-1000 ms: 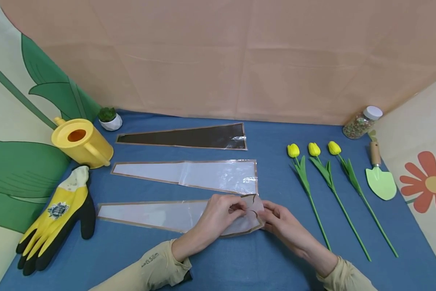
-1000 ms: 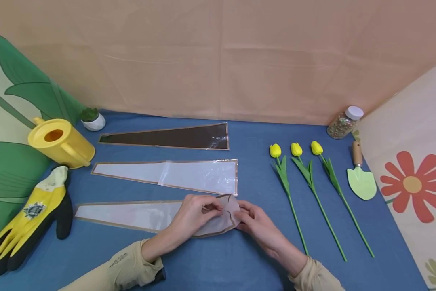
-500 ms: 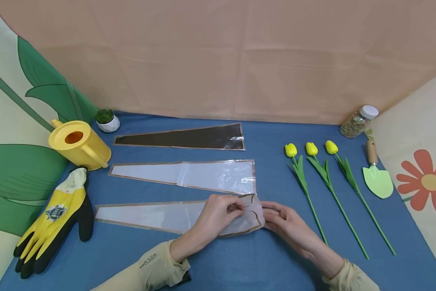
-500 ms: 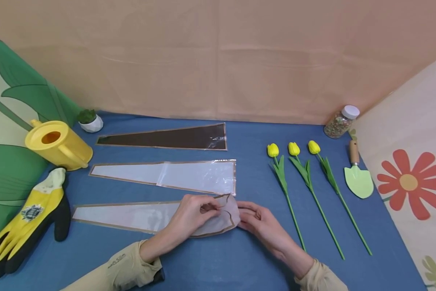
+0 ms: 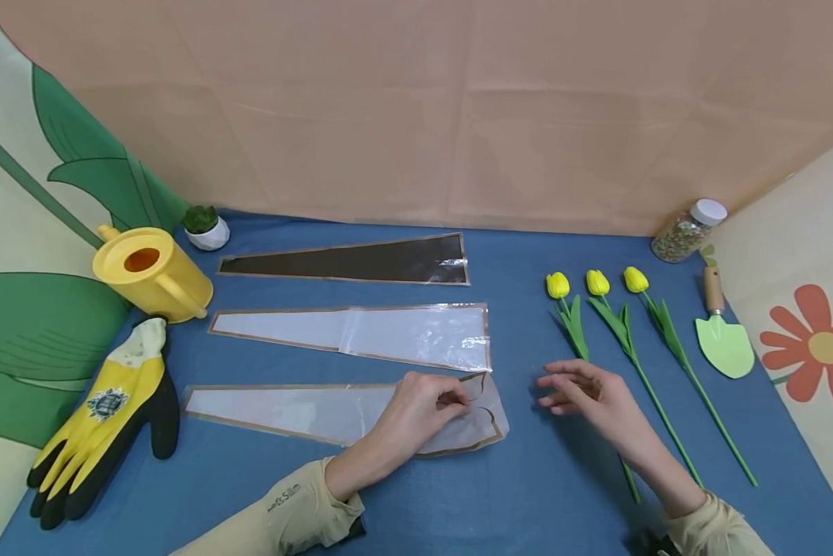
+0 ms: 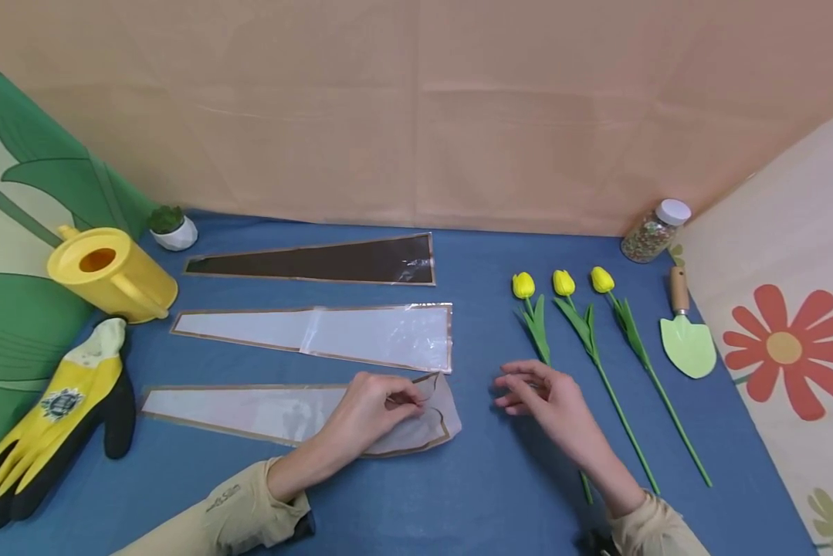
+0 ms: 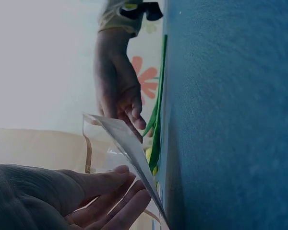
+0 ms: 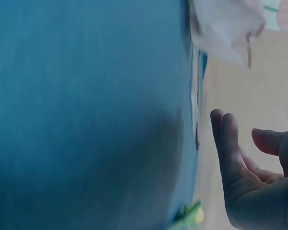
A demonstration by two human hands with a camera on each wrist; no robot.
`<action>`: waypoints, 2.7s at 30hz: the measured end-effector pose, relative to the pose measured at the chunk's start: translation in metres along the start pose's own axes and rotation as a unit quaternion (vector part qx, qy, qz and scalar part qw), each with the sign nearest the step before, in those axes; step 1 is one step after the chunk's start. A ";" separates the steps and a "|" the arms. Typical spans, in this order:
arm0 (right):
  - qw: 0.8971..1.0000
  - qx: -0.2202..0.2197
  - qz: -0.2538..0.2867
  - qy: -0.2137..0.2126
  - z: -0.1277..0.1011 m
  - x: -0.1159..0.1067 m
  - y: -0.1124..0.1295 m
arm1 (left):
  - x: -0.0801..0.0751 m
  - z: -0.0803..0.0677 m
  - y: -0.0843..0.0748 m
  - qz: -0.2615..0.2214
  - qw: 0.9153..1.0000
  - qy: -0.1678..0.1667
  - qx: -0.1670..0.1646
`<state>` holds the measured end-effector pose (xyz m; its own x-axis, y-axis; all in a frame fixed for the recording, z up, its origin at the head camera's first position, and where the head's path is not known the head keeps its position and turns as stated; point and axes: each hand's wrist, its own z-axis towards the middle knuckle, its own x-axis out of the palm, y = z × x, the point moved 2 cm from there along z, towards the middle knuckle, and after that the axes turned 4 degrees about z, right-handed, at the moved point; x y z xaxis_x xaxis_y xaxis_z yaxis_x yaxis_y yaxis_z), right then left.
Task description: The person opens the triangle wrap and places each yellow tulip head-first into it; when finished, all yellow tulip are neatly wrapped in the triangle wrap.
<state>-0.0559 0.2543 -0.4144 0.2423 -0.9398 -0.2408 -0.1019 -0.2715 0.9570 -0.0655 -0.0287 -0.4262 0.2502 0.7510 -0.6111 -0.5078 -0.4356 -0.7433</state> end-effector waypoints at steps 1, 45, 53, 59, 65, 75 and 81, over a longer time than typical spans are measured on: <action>1.000 -0.005 -0.007 -0.009 0.000 -0.005 0.000 | 0.000 0.000 0.000 0.000 1.000 0.000 0.000; 0.956 0.014 -0.289 -0.048 0.018 -0.066 -0.030 | 0.002 0.000 0.001 0.001 1.000 0.013 -0.011; 0.963 0.030 -0.262 -0.046 0.016 -0.067 -0.031 | 0.002 0.000 0.001 -0.002 1.000 0.018 -0.010; 0.981 0.037 -0.186 -0.043 0.012 -0.070 -0.034 | 0.002 -0.001 0.002 -0.005 1.000 0.018 -0.009; 0.993 0.065 -0.094 -0.038 0.008 -0.070 -0.033 | 0.002 -0.003 0.003 -0.008 1.000 0.020 -0.017; 0.996 0.059 0.037 -0.053 0.003 -0.074 -0.017 | 0.002 -0.001 0.002 -0.009 1.000 0.018 -0.016; 0.990 0.049 0.115 -0.066 -0.003 -0.071 -0.014 | 0.002 0.000 0.002 -0.009 1.000 0.018 -0.015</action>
<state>-0.0690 0.3256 -0.4099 0.0737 -0.9963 -0.0447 -0.2339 -0.0608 0.9704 -0.0666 -0.0281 -0.4288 0.2895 0.7407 -0.6063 -0.4782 -0.4368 -0.7619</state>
